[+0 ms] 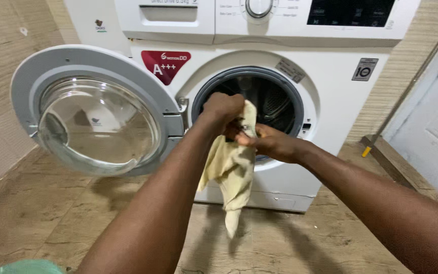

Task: The person wipes the internal and external surfaces of a washing machine drum and door using a cloth that was previously rinsed in a bucket of soapy water.

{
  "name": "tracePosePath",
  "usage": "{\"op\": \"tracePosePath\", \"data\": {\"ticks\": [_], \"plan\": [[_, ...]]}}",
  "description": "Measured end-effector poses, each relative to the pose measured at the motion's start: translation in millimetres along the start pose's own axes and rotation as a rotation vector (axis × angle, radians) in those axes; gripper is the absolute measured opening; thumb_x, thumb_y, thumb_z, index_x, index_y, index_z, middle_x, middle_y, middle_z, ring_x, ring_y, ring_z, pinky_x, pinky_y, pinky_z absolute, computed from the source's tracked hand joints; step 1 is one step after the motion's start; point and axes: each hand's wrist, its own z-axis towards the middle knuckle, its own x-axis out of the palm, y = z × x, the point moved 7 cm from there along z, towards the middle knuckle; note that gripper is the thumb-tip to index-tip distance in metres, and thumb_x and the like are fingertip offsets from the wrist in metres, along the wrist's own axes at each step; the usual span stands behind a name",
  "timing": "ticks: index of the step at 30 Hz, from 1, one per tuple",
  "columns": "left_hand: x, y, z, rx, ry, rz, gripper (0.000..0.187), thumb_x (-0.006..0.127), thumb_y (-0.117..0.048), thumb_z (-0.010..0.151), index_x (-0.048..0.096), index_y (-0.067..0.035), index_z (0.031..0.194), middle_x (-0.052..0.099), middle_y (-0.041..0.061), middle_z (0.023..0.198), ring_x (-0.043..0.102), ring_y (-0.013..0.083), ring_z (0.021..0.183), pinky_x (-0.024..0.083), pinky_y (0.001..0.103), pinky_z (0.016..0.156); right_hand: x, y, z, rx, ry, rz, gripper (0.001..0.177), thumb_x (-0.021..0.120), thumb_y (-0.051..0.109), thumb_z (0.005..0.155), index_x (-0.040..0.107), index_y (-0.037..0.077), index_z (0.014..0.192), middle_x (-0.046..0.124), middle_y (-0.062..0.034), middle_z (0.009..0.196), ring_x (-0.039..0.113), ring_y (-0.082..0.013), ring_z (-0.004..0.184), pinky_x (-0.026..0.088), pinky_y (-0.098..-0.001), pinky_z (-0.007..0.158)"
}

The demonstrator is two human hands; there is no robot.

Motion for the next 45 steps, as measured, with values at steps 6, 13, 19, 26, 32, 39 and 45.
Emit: {"op": "tracePosePath", "data": {"ticks": [6, 13, 19, 26, 32, 39, 45], "plan": [[-30.5, -9.2, 6.1, 0.193, 0.434, 0.241, 0.055, 0.106, -0.042, 0.092, 0.100, 0.005, 0.120, 0.093, 0.018, 0.099, 0.090, 0.0336, 0.088, 0.082, 0.053, 0.079, -27.5, 12.9, 19.4, 0.127, -0.133, -0.011, 0.040, 0.084, 0.005, 0.103, 0.078, 0.001, 0.142, 0.080, -0.0114, 0.117, 0.069, -0.0220, 0.091, 0.062, -0.0418, 0.083], [-82.2, 50.1, -2.0, 0.165, 0.395, 0.163, 0.090, 0.111, -0.048, 0.100, 0.071, 0.006, 0.160, 0.087, 0.015, 0.132, 0.085, 0.0283, 0.120, 0.071, 0.054, 0.103, -37.3, 66.1, 28.4, -0.002, -0.048, 0.445, 0.040, 0.080, 0.003, 0.109, 0.074, -0.006, 0.147, 0.090, -0.0214, 0.126, 0.094, -0.0322, 0.107, 0.079, -0.0496, 0.100], [-88.2, 54.6, -18.6, 0.074, 0.474, 0.046, 0.073, 0.100, -0.045, 0.099, 0.085, 0.006, 0.149, 0.097, 0.024, 0.126, 0.096, 0.0347, 0.102, 0.081, 0.053, 0.093, -14.5, 71.5, 53.5, 0.014, -0.019, 0.224, 0.051, 0.092, 0.014, 0.106, 0.077, -0.007, 0.150, 0.091, -0.0212, 0.127, 0.093, -0.0306, 0.111, 0.080, -0.0521, 0.108], [-115.0, 59.2, -20.2, 0.106, 0.320, 0.584, 0.063, 0.089, -0.060, 0.110, 0.093, -0.004, 0.141, 0.099, 0.020, 0.130, 0.091, 0.0301, 0.101, 0.073, 0.054, 0.094, -6.1, 20.5, 53.0, 0.154, 0.006, -0.083, 0.062, 0.100, 0.046, 0.100, 0.090, 0.001, 0.142, 0.097, -0.0157, 0.124, 0.091, -0.0226, 0.107, 0.075, -0.0378, 0.098], [-95.8, 79.8, 12.4, 0.146, 0.243, 0.633, 0.051, 0.089, -0.044, 0.108, 0.094, -0.004, 0.140, 0.099, 0.022, 0.129, 0.094, 0.0360, 0.103, 0.075, 0.056, 0.098, -16.0, -21.5, 71.8, 0.311, -0.181, -0.374, 0.069, 0.093, 0.063, 0.114, 0.091, -0.004, 0.133, 0.093, -0.0219, 0.116, 0.087, -0.0287, 0.100, 0.070, -0.0483, 0.092], [-40.2, 74.6, 68.7, 0.412, -0.051, 0.846, 0.048, 0.092, -0.034, 0.106, 0.097, 0.005, 0.133, 0.094, 0.036, 0.132, 0.091, 0.0464, 0.120, 0.073, 0.054, 0.110, 38.6, -40.1, 73.3, 0.044, 0.014, 0.535, 0.085, 0.058, 0.082, 0.117, 0.077, 0.009, 0.157, 0.088, -0.0143, 0.141, 0.085, -0.0293, 0.125, 0.070, -0.0513, 0.112], [15.6, 56.9, 38.4, 0.531, 0.388, 0.522, 0.069, 0.090, -0.017, 0.088, 0.079, 0.004, 0.153, 0.096, 0.032, 0.135, 0.095, 0.0430, 0.119, 0.078, 0.054, 0.104, 37.2, -31.2, 70.8, -0.103, -0.279, 0.666, 0.097, 0.049, 0.081, 0.122, 0.050, 0.007, 0.185, 0.075, -0.0209, 0.168, 0.080, -0.0302, 0.152, 0.065, -0.0568, 0.132]]}}
